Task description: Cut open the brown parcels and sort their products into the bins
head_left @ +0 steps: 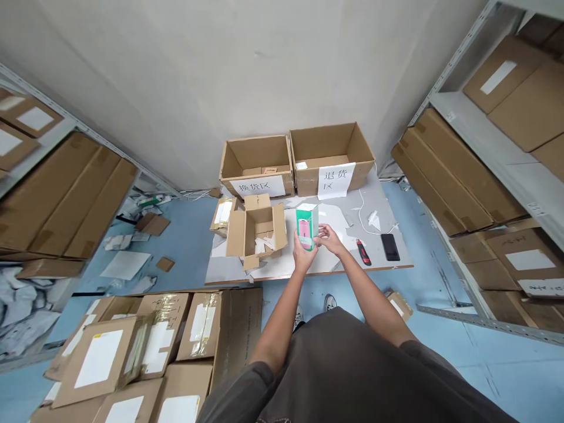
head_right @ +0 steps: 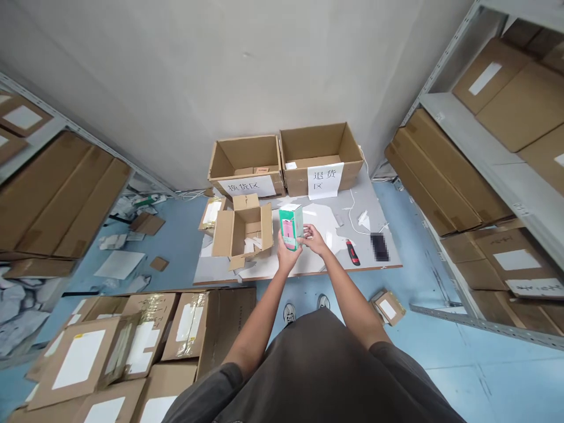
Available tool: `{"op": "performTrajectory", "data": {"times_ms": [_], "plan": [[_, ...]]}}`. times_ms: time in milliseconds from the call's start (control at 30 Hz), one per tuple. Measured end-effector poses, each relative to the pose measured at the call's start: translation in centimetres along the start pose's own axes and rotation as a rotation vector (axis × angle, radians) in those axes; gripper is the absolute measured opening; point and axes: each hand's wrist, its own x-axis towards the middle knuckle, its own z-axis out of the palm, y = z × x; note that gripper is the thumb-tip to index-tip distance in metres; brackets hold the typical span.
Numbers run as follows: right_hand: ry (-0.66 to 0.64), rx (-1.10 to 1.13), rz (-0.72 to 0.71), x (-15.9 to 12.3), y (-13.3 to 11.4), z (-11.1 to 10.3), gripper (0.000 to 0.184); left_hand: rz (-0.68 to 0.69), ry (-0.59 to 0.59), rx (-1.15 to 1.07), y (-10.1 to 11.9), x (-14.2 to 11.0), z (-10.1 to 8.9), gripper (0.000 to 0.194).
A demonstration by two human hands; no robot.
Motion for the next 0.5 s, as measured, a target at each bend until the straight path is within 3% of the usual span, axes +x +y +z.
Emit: {"op": "performTrajectory", "data": {"times_ms": [67, 167, 300, 400, 500], "plan": [[-0.004, 0.024, -0.021, -0.7, -1.4, 0.1, 0.071, 0.015, -0.080, -0.157, 0.6, 0.4, -1.0, 0.124], [-0.105, 0.099, -0.016, -1.7, -3.2, 0.3, 0.069, 0.060, -0.292, -0.408, 1.1, 1.0, -2.4, 0.124], [-0.215, 0.185, 0.042, -2.5, -4.3, 1.0, 0.073, 0.069, -0.520, -0.582, 2.0, 1.6, -3.7, 0.118], [-0.134, 0.185, 0.037, -2.5, -4.2, 1.6, 0.076, 0.068, -0.553, -0.593, 2.3, 1.6, -4.0, 0.111], [-0.042, 0.178, 0.032, -2.3, -4.2, 2.1, 0.074, 0.071, -0.426, -0.454, 2.5, 1.3, -3.8, 0.104]]}}
